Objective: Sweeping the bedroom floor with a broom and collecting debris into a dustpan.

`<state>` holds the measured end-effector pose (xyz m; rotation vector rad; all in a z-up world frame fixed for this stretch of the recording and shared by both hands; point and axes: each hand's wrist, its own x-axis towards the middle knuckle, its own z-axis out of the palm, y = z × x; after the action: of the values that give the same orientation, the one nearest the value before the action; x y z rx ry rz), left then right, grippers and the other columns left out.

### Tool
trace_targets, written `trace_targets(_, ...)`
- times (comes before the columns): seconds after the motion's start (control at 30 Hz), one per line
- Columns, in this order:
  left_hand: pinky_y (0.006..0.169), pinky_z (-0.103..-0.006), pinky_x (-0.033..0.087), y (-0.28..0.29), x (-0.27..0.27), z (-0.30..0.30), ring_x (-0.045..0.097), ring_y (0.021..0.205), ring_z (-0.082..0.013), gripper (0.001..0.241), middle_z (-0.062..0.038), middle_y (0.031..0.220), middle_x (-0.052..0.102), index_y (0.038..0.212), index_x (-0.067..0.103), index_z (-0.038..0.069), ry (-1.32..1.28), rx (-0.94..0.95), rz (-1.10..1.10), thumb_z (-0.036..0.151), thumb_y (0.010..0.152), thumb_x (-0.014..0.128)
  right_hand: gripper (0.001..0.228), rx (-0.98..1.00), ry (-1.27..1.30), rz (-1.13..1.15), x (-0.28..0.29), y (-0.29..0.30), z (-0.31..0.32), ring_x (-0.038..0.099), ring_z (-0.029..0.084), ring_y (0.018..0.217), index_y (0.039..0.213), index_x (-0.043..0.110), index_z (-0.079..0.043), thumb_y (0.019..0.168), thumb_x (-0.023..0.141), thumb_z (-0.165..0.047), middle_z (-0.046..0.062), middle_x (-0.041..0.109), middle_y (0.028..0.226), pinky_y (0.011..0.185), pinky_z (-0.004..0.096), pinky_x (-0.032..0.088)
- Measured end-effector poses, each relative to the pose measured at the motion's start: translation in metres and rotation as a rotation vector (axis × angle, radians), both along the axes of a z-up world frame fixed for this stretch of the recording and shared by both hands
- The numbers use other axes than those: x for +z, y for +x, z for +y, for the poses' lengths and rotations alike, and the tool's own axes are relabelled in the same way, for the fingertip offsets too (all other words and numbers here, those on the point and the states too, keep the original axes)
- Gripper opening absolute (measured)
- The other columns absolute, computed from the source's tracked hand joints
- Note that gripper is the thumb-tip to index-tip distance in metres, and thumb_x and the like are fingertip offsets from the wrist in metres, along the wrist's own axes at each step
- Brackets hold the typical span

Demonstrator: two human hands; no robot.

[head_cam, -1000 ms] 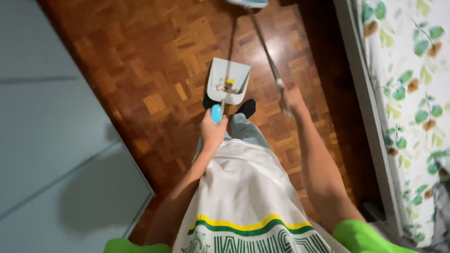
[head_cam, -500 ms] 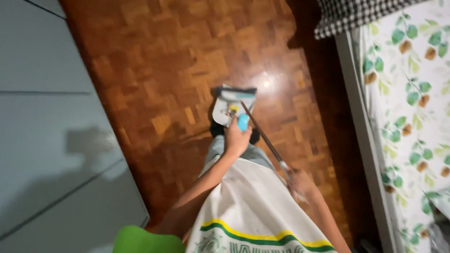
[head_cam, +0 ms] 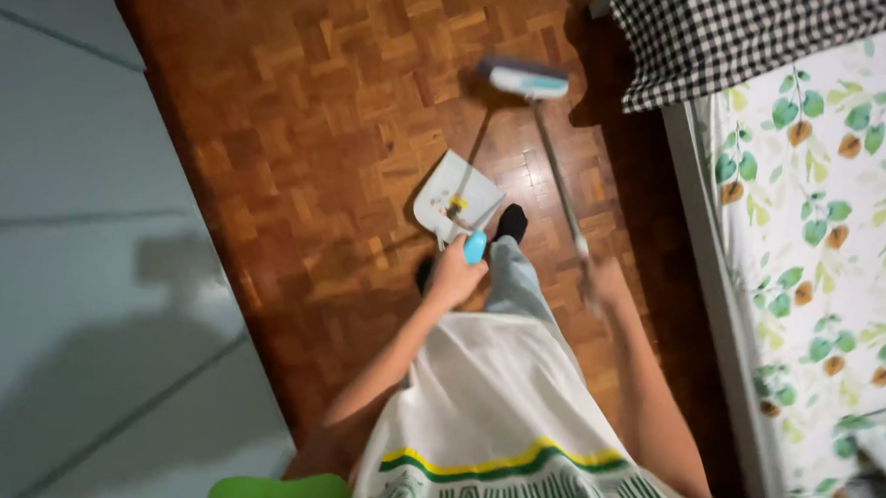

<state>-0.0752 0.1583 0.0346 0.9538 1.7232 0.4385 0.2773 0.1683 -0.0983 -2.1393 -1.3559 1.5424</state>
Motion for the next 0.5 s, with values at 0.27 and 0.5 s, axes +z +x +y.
trace_targets(0.27, 0.086, -0.046, 0.057, 0.012, -0.015, 0.091, 0.07, 0.109, -0.0364, 0.049, -0.015, 0.106, 0.073, 0.119, 0.067, 0.014, -0.022, 0.012, 0.022, 0.022, 0.071, 0.073, 0.026, -0.104, -0.55, 0.252, 0.037, 0.011, 0.082, 0.05, 0.021, 0.045, 0.121, 0.058, 0.002, 0.103, 0.048, -0.014, 0.017, 0.059, 0.064, 0.041, 0.033, 0.042)
trace_targets(0.5, 0.073, -0.0373, 0.054, 0.006, 0.027, 0.141, 0.067, 0.085, -0.0278, 0.031, -0.007, 0.082, 0.062, 0.095, 0.063, 0.01, -0.048, 0.029, 0.057, 0.019, 0.067, 0.069, 0.033, 0.117, -0.568, 0.12, 0.17, 0.053, 0.049, 0.047, 0.018, 0.04, 0.113, 0.074, 0.002, 0.103, 0.048, -0.016, 0.013, 0.066, 0.064, 0.039, 0.033, 0.036)
